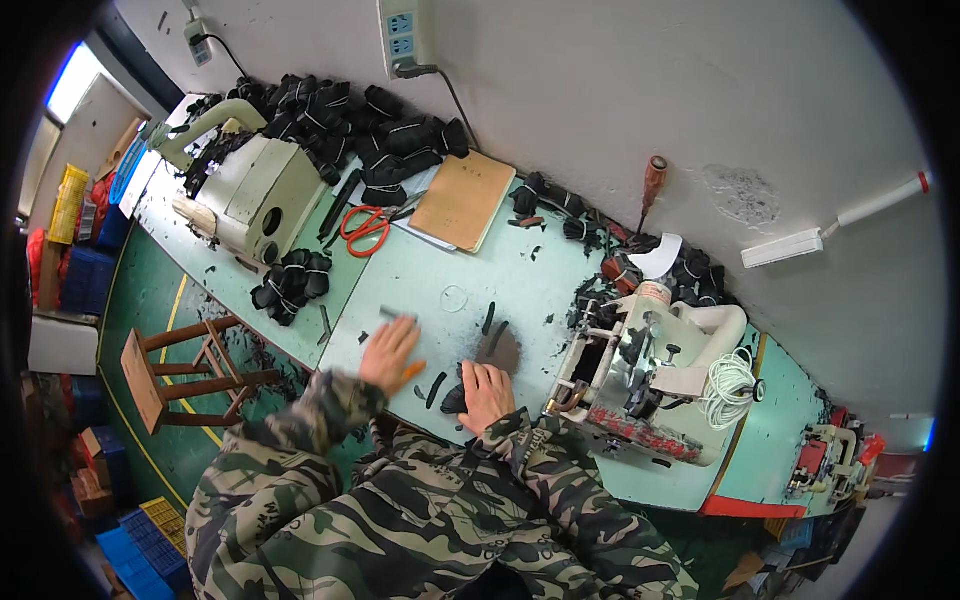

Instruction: The person sorts stacks of fabric pieces and feeds them individually into a tabletop skiving machine to fold and trim their edges by hand.

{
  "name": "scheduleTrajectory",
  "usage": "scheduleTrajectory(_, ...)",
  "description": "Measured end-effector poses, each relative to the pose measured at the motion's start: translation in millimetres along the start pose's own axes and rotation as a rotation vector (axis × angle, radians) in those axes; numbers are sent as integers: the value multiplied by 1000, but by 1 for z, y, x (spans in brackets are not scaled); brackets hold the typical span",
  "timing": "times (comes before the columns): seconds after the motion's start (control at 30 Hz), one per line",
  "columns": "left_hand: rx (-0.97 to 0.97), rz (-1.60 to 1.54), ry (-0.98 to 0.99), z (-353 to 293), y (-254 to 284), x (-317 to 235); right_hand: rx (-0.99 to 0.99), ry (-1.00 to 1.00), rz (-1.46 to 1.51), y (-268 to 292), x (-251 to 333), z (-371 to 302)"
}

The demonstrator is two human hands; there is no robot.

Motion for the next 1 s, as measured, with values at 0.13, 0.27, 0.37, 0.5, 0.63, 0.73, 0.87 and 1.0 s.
scheduleTrajectory(0.13, 223, -138, -179, -94, 19, -52, -53, -145, 11, 7, -16, 10)
scheduleTrajectory(0.27, -6, -171, -62, -37, 19, -40, -31, -275, 55, 11, -30, 7)
scheduleTrajectory(0.37, -82, -24, -46, 37, -8, -39, 12, -285, 78, 7, -31, -9)
scheduleTrajectory(0.5, -3, -66, -142, 125, -44, -65, 64, -275, 82, -2, -28, -34)
scheduleTrajectory(0.63, -34, -83, -245, 218, -61, -99, 10, -253, 120, -2, -32, -44)
scheduleTrajectory(0.73, -3, -61, -167, 288, -76, -102, -28, -250, 192, 0, -38, -47)
scheduleTrajectory(0.87, 3, -50, -114, 330, -80, -104, -67, -299, 224, 6, -49, -48)
scheduleTrajectory(1.0, 64, -128, -279, 313, -86, -127, -113, -301, 247, 14, -52, -43)
Point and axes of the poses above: each hand's wrist, its own z-axis towards the middle knuckle, its own y-axis out of the back of the hand, x = y × z, the point moved 9 cm from there along z, towards the middle knuckle, and after that the axes turned 5 degrees about x, right-handed, at the moved point
